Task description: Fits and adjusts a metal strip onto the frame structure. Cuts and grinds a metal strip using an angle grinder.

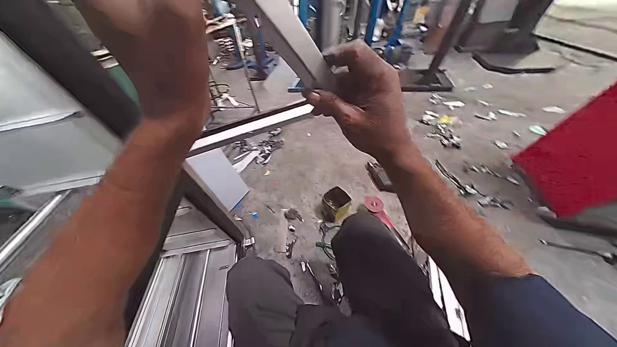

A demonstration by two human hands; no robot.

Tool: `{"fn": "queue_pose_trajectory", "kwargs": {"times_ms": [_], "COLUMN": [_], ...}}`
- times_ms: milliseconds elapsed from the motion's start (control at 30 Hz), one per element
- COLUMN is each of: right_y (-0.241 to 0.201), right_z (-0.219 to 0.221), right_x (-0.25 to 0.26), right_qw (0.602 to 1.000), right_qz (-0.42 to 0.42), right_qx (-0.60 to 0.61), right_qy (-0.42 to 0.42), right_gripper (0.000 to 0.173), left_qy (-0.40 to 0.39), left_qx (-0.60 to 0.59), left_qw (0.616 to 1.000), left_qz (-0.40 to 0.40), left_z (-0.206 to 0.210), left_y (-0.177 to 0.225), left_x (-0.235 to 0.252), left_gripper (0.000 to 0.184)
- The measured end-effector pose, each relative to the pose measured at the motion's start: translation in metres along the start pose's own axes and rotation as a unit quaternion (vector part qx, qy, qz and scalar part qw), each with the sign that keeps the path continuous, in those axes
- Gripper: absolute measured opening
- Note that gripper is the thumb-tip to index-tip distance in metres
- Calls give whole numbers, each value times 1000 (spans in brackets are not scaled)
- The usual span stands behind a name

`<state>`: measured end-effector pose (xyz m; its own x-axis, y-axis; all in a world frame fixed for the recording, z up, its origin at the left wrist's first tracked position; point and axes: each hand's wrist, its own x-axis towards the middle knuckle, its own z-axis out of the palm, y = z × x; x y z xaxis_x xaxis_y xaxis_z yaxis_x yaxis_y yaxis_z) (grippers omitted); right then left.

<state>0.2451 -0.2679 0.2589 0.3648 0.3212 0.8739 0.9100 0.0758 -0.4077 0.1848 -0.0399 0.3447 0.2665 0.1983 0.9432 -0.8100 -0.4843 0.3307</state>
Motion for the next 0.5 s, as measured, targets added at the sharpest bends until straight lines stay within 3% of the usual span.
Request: {"fn": "queue_pose_trajectory", "kwargs": {"times_ms": [67,100,200,233,267,367,433,500], "right_y": [16,25,59,70,85,149,185,214], "right_z": [-49,-69,-109,-115,-117,-102,-85,-66], "right_x": [-44,-68,-143,-168,-193,-264,-301,-326], "right_qw": [995,988,957,943,931,912,909,912], "right_qz": [45,79,169,199,212,189,157,128], "right_qx": [-94,-135,-231,-256,-280,-342,-357,-348], "right_qy": [5,-2,-48,-73,-96,-127,-148,-172], "right_gripper": [32,29,20,17,15,6,15,21], "left_qy": [-54,-84,-267,-327,-366,-383,-461,-560], "left_qx": [-63,-86,-65,-46,-22,74,202,232], "left_qw": [994,981,882,858,860,905,850,753], "left_qz": [-71,-149,-382,-393,-354,-169,-156,-256], "left_z": [36,52,78,84,90,113,129,142], "left_y": [-12,-15,-23,-26,-29,-63,-103,-143], "left_x": [-36,-63,-156,-189,-221,-306,-345,-380], "left_gripper": [14,20,48,49,43,25,45,59]}}
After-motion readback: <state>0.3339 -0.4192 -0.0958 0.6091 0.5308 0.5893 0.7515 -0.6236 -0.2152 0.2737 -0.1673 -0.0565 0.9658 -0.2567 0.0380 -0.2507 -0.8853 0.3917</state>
